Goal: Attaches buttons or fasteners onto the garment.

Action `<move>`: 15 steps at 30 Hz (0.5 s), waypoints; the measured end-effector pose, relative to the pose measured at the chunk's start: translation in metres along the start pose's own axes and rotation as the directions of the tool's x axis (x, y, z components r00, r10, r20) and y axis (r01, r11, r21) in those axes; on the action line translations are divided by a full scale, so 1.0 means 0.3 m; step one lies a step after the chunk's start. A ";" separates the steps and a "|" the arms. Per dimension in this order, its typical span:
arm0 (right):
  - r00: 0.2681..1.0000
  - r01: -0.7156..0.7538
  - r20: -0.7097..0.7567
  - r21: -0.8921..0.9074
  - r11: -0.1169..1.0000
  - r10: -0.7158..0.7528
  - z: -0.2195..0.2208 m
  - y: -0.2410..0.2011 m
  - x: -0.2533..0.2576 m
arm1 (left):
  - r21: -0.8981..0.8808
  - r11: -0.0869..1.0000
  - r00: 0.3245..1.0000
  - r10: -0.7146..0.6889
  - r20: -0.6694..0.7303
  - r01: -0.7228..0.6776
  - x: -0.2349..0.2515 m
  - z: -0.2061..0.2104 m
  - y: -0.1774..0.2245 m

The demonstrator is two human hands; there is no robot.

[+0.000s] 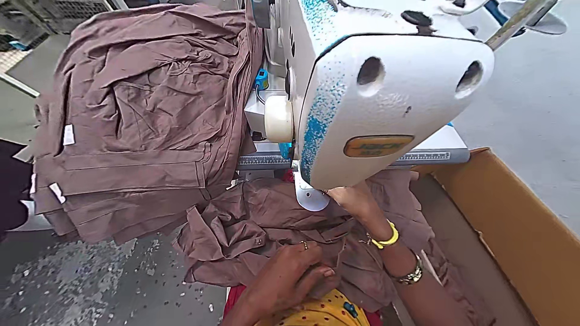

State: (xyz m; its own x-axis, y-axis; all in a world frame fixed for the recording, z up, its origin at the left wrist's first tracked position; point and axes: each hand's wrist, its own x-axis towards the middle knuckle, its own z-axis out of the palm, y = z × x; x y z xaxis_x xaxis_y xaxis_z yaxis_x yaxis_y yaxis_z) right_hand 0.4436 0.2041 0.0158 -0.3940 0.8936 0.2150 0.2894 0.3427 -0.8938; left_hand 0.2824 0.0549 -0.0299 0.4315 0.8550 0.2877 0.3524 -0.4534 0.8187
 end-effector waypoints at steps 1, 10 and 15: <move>1.000 -0.005 0.000 0.001 1.000 0.005 0.001 -0.002 0.008 | 0.004 1.000 1.000 -0.001 -0.002 0.001 0.003 -0.003 -0.001; 0.997 0.062 0.051 -0.006 0.998 -0.061 -0.014 -0.008 0.009 | 0.010 0.999 0.996 0.042 -0.074 -0.041 0.042 -0.046 -0.003; 0.999 0.014 0.043 0.006 1.000 -0.015 -0.001 -0.013 0.024 | 0.019 0.998 0.990 0.069 -0.120 -0.068 0.057 -0.081 0.003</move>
State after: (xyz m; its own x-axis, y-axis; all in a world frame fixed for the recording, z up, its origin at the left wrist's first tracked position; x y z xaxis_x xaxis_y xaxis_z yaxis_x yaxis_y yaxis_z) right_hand 0.4398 0.2092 0.0209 -0.4356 0.8751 0.2108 0.2786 0.3538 -0.8929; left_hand 0.2700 0.0753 -0.0121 0.3525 0.8455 0.4011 0.3378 -0.5147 0.7881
